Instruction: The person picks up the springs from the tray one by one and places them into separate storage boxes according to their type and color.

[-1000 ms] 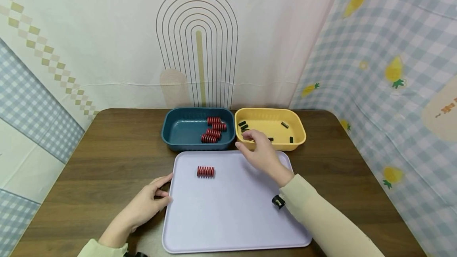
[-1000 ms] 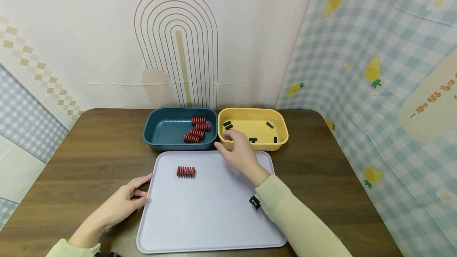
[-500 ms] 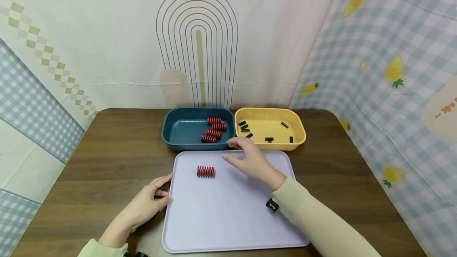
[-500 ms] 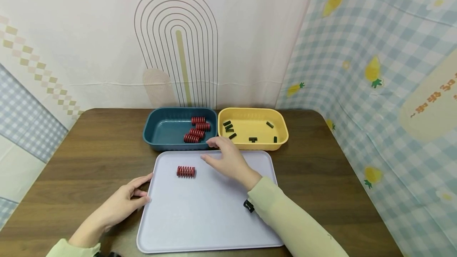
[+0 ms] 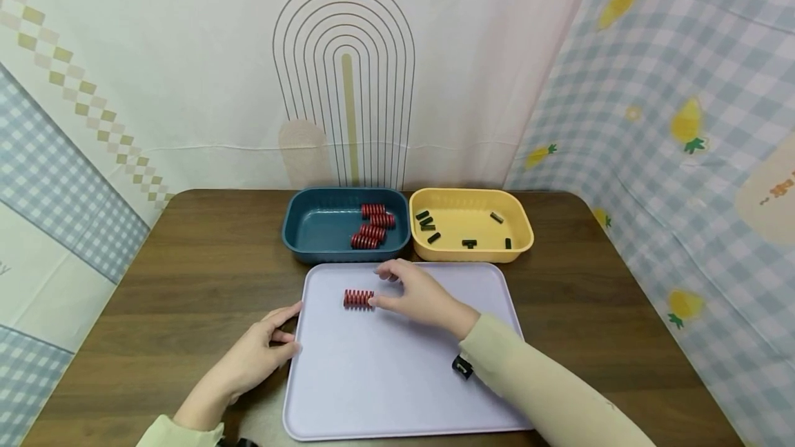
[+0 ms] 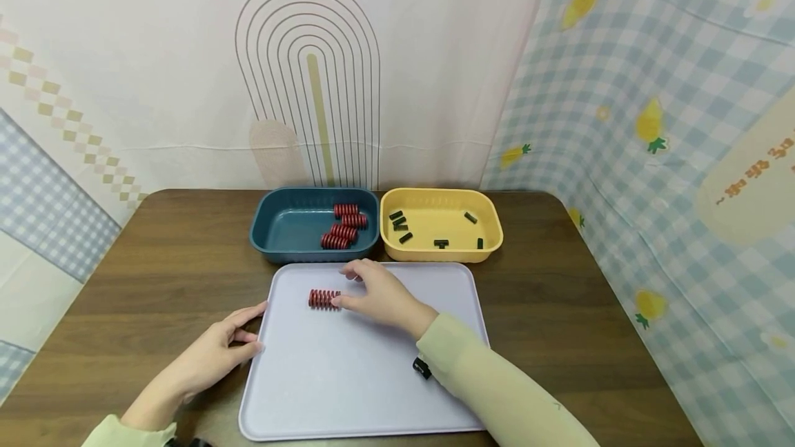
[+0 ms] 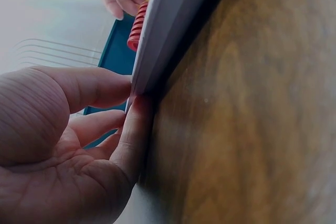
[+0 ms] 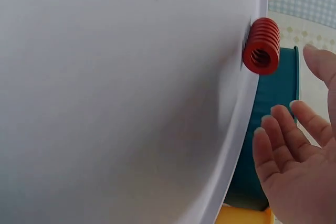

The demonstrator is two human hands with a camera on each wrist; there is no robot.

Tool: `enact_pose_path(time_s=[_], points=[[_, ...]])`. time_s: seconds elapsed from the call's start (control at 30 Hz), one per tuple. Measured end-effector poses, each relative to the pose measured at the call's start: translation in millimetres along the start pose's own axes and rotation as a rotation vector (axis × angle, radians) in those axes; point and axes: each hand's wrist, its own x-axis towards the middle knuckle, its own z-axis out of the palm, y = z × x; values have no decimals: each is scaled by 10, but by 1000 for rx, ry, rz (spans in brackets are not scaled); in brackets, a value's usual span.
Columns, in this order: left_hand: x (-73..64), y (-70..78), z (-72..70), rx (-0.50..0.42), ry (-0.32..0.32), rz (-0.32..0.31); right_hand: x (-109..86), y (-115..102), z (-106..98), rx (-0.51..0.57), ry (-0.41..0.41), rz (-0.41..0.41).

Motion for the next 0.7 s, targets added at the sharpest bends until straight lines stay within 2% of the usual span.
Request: enact_pose_path(time_s=[0.13,0.3,0.7], points=[[2,-7,-1,-2,2,-2,34,-20,63,-59,-54,-5],[7,-14,3,-5,4,10,55,-41,113,-75,-99,14],[27,0,-16,17,12,18,131,-33,159,-73,-126,-1]])
